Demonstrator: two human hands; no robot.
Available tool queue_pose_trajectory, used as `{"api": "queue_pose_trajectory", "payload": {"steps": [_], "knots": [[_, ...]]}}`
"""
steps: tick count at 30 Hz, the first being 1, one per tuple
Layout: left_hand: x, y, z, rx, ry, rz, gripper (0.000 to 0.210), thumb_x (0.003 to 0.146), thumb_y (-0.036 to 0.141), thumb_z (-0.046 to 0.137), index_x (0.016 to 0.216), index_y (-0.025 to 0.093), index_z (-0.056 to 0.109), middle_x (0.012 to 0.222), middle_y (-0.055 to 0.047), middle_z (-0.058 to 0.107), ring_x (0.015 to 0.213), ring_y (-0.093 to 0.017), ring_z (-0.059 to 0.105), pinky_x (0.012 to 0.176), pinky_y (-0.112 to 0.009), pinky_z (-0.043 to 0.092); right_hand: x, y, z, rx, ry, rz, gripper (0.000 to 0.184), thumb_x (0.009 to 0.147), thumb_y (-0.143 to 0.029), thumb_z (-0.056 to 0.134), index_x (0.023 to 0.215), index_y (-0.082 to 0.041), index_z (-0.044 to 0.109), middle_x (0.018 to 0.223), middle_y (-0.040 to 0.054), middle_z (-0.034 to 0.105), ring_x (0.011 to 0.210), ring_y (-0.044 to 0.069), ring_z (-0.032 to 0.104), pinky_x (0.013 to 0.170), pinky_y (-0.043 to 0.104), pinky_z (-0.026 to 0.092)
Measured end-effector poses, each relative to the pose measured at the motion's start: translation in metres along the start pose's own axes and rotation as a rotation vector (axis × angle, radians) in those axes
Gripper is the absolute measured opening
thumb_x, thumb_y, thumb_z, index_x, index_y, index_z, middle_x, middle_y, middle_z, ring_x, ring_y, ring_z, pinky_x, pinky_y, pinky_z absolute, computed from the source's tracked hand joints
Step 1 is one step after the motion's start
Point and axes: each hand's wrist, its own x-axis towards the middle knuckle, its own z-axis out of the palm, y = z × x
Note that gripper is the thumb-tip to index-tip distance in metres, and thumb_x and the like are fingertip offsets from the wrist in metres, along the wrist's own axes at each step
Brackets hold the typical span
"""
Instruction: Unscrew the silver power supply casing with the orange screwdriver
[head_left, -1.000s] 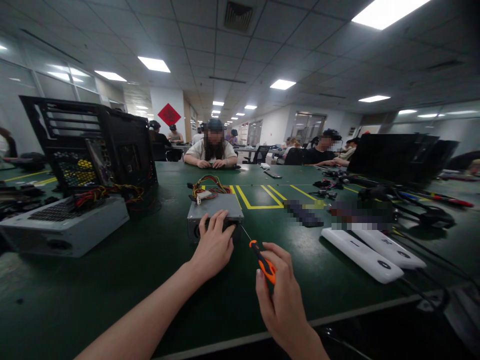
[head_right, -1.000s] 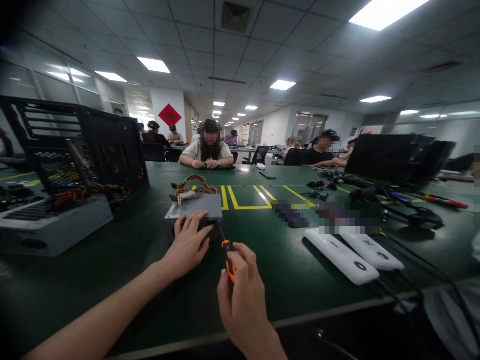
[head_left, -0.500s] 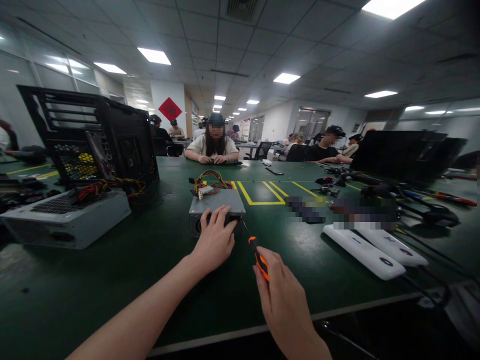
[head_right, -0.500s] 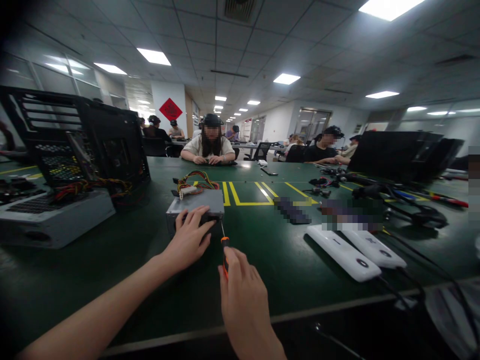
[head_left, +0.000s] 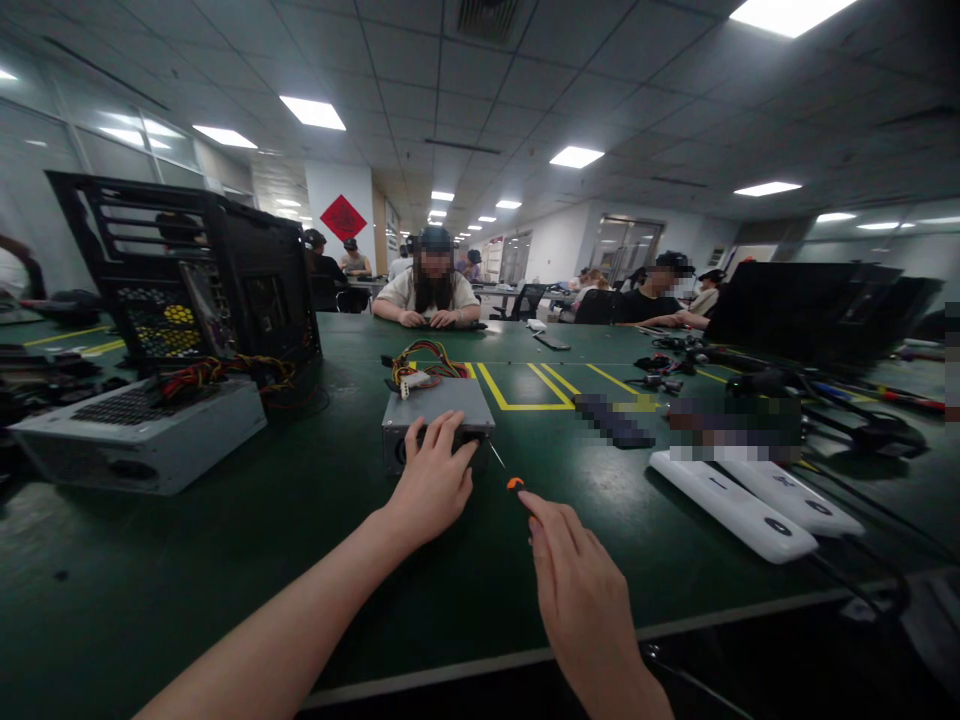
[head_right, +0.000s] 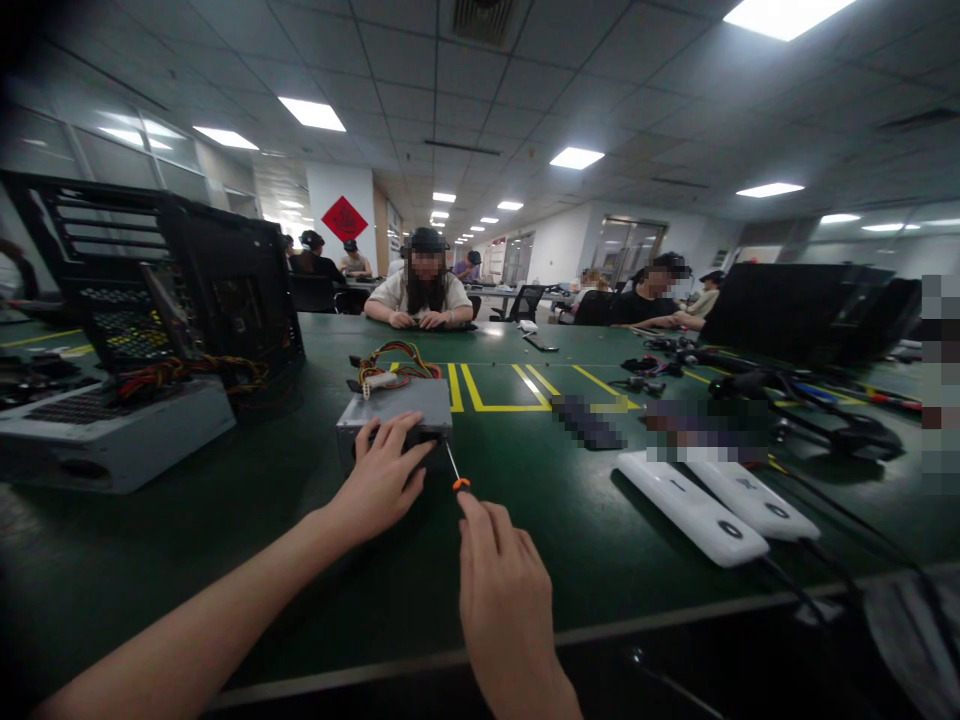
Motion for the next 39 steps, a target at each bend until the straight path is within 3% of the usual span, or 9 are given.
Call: {"api": "queue_pose_trajectory", "payload": {"steps": [2, 6, 13, 17, 20, 23, 28, 35, 39], "knots": [[0.000, 0.000, 0.000, 0.001, -0.002, -0.003, 0.033, 0.078, 0.022, 0.047, 0.109, 0.021, 0.057, 0.133, -0.011, 0.037, 0.125, -0.028, 0.028, 0.102, -0.052, 0.017, 0.001, 0.007, 0.004, 0.001, -0.054, 0.061, 0.034, 0.093, -0.029, 0.024, 0.101, -0.016, 0.054, 0.081, 0.0073, 0.064, 0.060, 0.016, 0.062, 0.053, 0.028, 0.049], [-0.001, 0.002, -0.001, -0.003, 0.008, -0.008, 0.031, 0.077, 0.021, 0.048, 0.107, 0.020, 0.058, 0.131, -0.012, 0.038, 0.125, -0.028, 0.029, 0.102, -0.052, 0.017, 0.006, 0.006, 0.010, 0.089, -0.070, 0.131, 0.038, 0.092, -0.040, 0.023, 0.090, -0.018, 0.053, 0.084, 0.0073, 0.061, 0.065, 0.015, 0.063, 0.050, 0.024, 0.048], [0.000, 0.001, 0.000, -0.006, 0.003, -0.009, 0.032, 0.077, 0.021, 0.048, 0.108, 0.021, 0.057, 0.132, -0.012, 0.038, 0.124, -0.028, 0.029, 0.102, -0.052, 0.017, 0.009, -0.001, 0.009, 0.155, -0.174, 0.169, 0.025, 0.091, -0.033, 0.033, 0.094, -0.018, 0.053, 0.089, 0.0062, 0.057, 0.070, 0.016, 0.061, 0.060, 0.028, 0.050], [0.000, 0.000, 0.000, -0.010, -0.004, -0.001, 0.033, 0.078, 0.021, 0.047, 0.109, 0.021, 0.056, 0.133, -0.012, 0.037, 0.125, -0.028, 0.028, 0.102, -0.052, 0.017, 0.005, -0.005, -0.006, 0.279, -0.295, 0.114, 0.024, 0.085, -0.035, 0.047, 0.101, -0.019, 0.053, 0.101, 0.0071, 0.056, 0.075, 0.015, 0.061, 0.065, 0.027, 0.051], [-0.001, 0.000, -0.001, -0.022, -0.002, 0.004, 0.032, 0.078, 0.021, 0.047, 0.108, 0.020, 0.056, 0.133, -0.012, 0.037, 0.125, -0.028, 0.028, 0.102, -0.052, 0.017, 0.001, -0.013, -0.017, 0.264, -0.463, -0.018, 0.044, 0.072, -0.037, 0.064, 0.112, -0.022, 0.051, 0.118, 0.0090, 0.052, 0.094, 0.021, 0.059, 0.076, 0.032, 0.051], [-0.001, -0.001, -0.001, -0.026, -0.003, 0.001, 0.032, 0.078, 0.021, 0.047, 0.108, 0.020, 0.057, 0.133, -0.012, 0.037, 0.125, -0.028, 0.028, 0.102, -0.051, 0.017, -0.003, -0.016, -0.019, 0.228, -0.523, -0.120, 0.027, 0.073, -0.020, 0.061, 0.100, -0.023, 0.058, 0.116, 0.0063, 0.055, 0.099, 0.022, 0.058, 0.081, 0.035, 0.050], [-0.001, -0.001, -0.002, -0.027, -0.007, -0.007, 0.032, 0.078, 0.021, 0.046, 0.109, 0.021, 0.056, 0.133, -0.011, 0.037, 0.125, -0.027, 0.029, 0.102, -0.050, 0.017, -0.003, -0.013, -0.019, 0.302, -0.338, -0.127, 0.019, 0.074, -0.007, 0.049, 0.085, -0.022, 0.056, 0.101, 0.0039, 0.061, 0.092, 0.017, 0.060, 0.078, 0.031, 0.051], [-0.001, -0.001, -0.002, -0.019, -0.010, -0.012, 0.032, 0.078, 0.021, 0.047, 0.108, 0.021, 0.056, 0.133, -0.011, 0.037, 0.125, -0.027, 0.029, 0.102, -0.050, 0.017, 0.003, -0.010, -0.031, 0.234, 0.074, -0.193, 0.019, 0.081, -0.010, 0.046, 0.094, -0.020, 0.056, 0.098, 0.0058, 0.065, 0.086, 0.014, 0.062, 0.074, 0.027, 0.052], [-0.001, -0.002, -0.002, -0.013, -0.016, -0.009, 0.031, 0.079, 0.021, 0.046, 0.108, 0.021, 0.056, 0.134, -0.011, 0.036, 0.126, -0.027, 0.027, 0.102, -0.051, 0.017, 0.002, -0.006, -0.030, 0.181, 0.182, -0.158, 0.023, 0.081, -0.009, 0.049, 0.100, -0.019, 0.056, 0.104, 0.0073, 0.064, 0.090, 0.016, 0.061, 0.076, 0.029, 0.051]]}}
